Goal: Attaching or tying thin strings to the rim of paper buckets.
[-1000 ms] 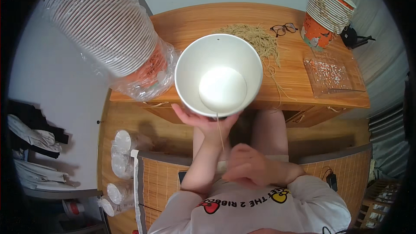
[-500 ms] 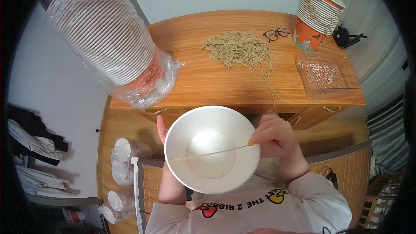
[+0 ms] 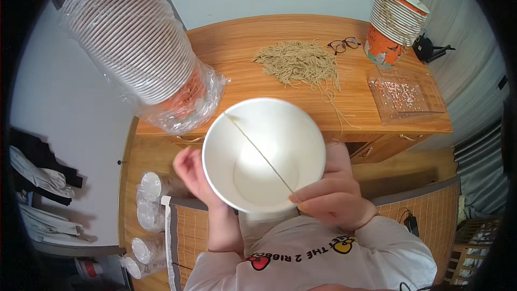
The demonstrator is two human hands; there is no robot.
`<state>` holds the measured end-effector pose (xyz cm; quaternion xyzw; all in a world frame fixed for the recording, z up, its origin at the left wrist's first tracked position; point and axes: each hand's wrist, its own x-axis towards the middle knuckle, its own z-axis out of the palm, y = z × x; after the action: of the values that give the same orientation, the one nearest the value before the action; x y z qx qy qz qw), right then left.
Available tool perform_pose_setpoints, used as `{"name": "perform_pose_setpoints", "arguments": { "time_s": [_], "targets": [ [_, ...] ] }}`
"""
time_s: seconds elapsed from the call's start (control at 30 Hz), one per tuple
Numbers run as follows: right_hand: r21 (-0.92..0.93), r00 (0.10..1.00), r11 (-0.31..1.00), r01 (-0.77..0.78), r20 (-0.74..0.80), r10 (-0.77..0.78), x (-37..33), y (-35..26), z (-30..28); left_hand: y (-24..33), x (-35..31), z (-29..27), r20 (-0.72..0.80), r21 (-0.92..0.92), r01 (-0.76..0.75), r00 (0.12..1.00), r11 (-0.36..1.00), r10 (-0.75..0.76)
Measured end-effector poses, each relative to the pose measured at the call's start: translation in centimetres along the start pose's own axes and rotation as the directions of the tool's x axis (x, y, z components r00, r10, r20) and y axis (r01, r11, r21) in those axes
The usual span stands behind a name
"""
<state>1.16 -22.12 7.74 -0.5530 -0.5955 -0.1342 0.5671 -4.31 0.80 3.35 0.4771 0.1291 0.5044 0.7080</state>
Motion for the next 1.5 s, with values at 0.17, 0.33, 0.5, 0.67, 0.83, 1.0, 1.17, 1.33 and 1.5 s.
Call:
{"name": "perform_pose_setpoints", "arguments": {
  "time_s": [0.17,0.33,0.5,0.67,0.83,1.0,1.17,1.33,1.5],
  "targets": [
    [-0.342,0.997,0.940,-0.004,-0.070,-0.021,0.8,0.1,0.6,-0.1,-3.1,-2.1,0.190,-0.203,-0.419,0.870,0.885,0.455],
    [-0.461,0.992,0.879,-0.117,-0.096,0.081,0.5,0.8,2.1,-3.2,-8.7,-3.1,0.734,0.169,-0.194,0.679,0.966,0.008],
    [-0.429,0.980,0.883,-0.190,-0.129,0.149,0.9,1.2,3.6,-3.3,-12.2,0.7,0.404,0.273,0.716,0.521,0.643,-0.752],
    [0.287,0.825,0.804,-0.521,-0.074,0.561,0.5,0.3,3.3,-3.7,-10.4,2.3,0.622,-0.016,0.850,0.421,0.527,-0.660],
    [0.734,0.849,0.586,-0.343,-0.024,0.527,0.2,1.2,2.7,-3.2,-9.7,3.2,0.577,-0.274,0.866,0.496,0.418,-0.649],
    [0.844,0.778,0.415,-0.339,0.004,0.628,-1.2,2.9,1.4,-3.7,-8.2,3.2,0.556,-0.414,0.709,0.694,0.571,-0.458],
    [0.870,0.696,0.364,-0.332,-0.035,0.717,-2.3,5.0,0.5,-3.1,-7.2,3.2,0.443,-0.382,0.566,0.806,0.731,-0.392],
    [0.974,0.660,0.157,-0.162,-0.011,0.751,-3.0,6.9,-0.5,-2.9,-6.1,2.6,0.386,-0.400,0.447,0.874,0.800,-0.296],
    [0.949,0.599,0.226,-0.219,-0.051,0.799,-3.3,7.5,-0.6,-1.7,-5.3,2.7,0.315,-0.394,0.351,0.920,0.849,-0.234]
  ]
}}
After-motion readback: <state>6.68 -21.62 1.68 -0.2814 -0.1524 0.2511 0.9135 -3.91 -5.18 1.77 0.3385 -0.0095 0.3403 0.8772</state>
